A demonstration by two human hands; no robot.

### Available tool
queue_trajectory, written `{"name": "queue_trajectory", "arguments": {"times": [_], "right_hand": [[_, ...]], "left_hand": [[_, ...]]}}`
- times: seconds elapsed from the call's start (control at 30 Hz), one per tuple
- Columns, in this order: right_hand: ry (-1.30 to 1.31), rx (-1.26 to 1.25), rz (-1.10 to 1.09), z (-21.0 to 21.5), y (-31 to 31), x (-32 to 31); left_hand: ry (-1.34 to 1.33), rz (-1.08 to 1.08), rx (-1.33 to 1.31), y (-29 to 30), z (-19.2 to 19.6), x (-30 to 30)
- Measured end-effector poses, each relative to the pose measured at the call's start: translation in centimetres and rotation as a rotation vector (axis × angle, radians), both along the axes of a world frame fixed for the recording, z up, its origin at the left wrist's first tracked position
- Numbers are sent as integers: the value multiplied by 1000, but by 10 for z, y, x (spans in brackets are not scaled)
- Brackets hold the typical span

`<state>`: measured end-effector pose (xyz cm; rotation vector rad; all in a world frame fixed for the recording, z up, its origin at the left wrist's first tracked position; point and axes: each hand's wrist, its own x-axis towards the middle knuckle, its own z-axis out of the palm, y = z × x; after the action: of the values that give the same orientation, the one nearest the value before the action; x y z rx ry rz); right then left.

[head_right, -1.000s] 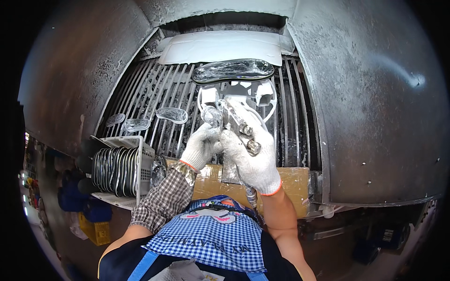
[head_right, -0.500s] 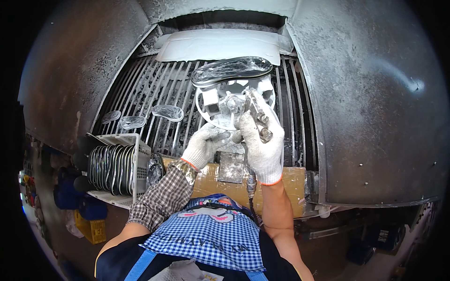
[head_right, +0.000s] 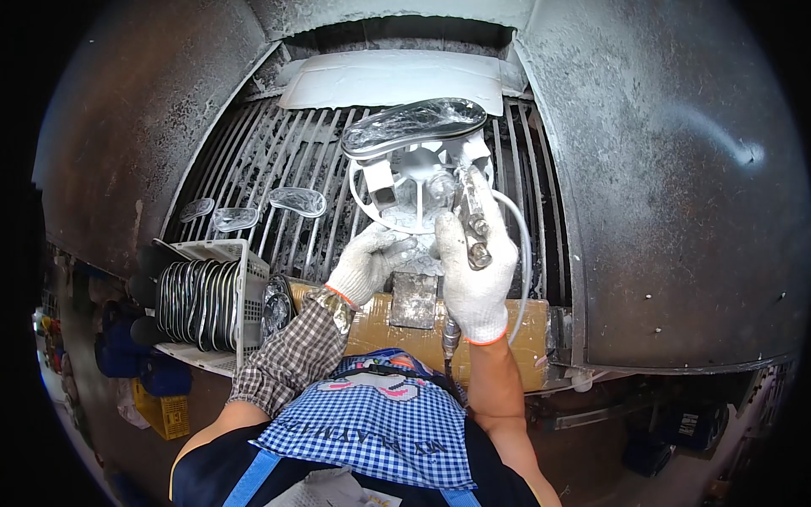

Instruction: The person spray paints a series of black slippers white using a handheld spray gun. They pick up each slipper from a white basket, hold it against a rotating fixture, and apply a coat of white paint to the sole and sides before placing it back in the basket.

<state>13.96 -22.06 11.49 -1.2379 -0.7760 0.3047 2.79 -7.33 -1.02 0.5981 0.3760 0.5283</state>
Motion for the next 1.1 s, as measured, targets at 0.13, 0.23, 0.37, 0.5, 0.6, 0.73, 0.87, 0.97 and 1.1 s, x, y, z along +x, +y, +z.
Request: {"name": "queue_trajectory", "arguments": {"times": [0.13,0.23,0.37,0.5,0.6,0.73,0.87,0.97,1.1], "right_hand": [[38,5,53,-1,-7,11],[106,32,59,1,-9,14],[91,44,0,1,-11,24],[89,58,-29,0,-14,33],[122,58,-48,3,-18,35],[139,41,-70,7,-25,38],[182,88,-66,10,-28,41],[165,95,-75,11,-30,44],[153,94,-109,14,-35,48]], "left_hand": [[-16,-11,1,3,-3,-3],[-11,-13,22,3,1,-4],[6,-37,15,7,-2,-6],[-7,-16,2,9,0,-8],[-5,-20,11,10,2,-11],[-10,-16,32,15,-1,-14],[28,57,9,23,-9,-18],[51,73,10,24,-1,-19],[9,95,-21,38,-5,-24]]}}
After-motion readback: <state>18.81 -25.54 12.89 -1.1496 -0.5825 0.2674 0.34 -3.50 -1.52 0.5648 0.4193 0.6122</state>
